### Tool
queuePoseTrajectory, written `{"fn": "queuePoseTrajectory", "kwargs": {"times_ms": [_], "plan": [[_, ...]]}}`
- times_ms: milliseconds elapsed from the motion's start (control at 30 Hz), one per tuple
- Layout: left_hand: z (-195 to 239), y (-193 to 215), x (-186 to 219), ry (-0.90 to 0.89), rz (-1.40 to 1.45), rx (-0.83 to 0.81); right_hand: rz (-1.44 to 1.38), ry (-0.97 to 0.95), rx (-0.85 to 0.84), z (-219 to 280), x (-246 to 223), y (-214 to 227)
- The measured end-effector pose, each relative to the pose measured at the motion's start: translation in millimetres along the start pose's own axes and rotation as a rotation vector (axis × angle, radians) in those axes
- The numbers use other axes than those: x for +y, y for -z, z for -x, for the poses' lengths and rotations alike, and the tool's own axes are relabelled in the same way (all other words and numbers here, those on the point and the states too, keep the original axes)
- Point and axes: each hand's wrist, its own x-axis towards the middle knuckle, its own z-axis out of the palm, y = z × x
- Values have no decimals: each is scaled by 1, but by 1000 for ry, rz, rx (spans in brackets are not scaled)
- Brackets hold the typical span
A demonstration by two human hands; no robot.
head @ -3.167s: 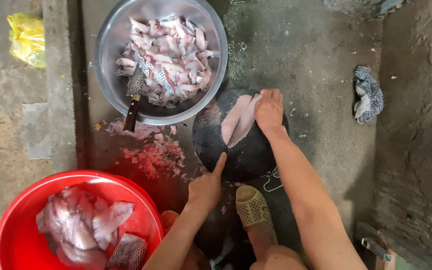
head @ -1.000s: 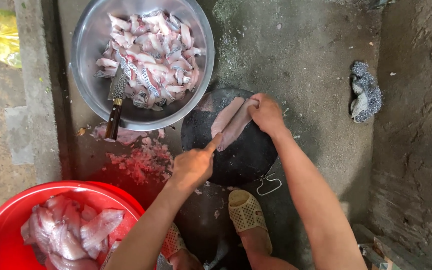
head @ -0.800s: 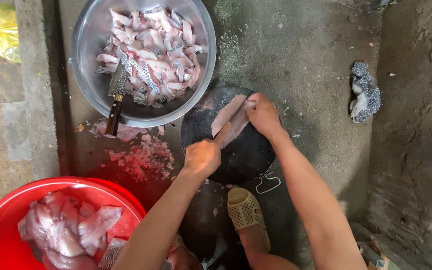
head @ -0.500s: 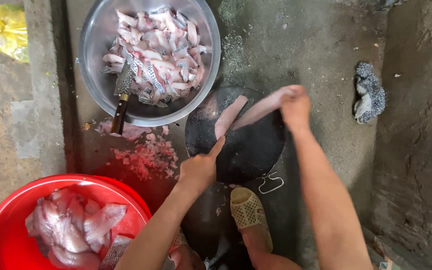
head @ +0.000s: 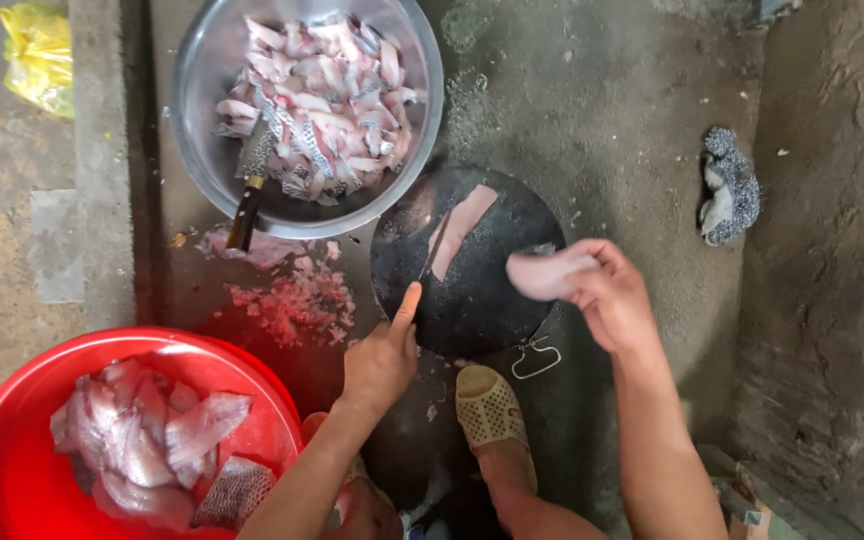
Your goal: The person cuts fish fillets into smaller pieces using a knife on a round black cutting board. They transfer the cut pieces into a metal bowl and occasionally wipe the knife with a cloth. The person handles the fish and knife with both hands throughout the task.
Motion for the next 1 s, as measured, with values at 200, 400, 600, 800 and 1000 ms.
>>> {"fn": "queuePoseTrajectory", "kwargs": {"times_ms": [200,400,600,800,1000], "plan": [[35,11,-4,131,155,252,-28,-157,-198,-11,48,-18],[92,-14,-35,183,308,295,524,-426,-315,2,-20,-98],[94,-24,-32,291,375,85,1479,-146,-70,-34,-32,-133],[89,-24,-21,302,452,43,1847,-139,-76,-57,70,-197],[93,-32,-25,280,473,51,1297,43,-10,-39,77,-203]]}}
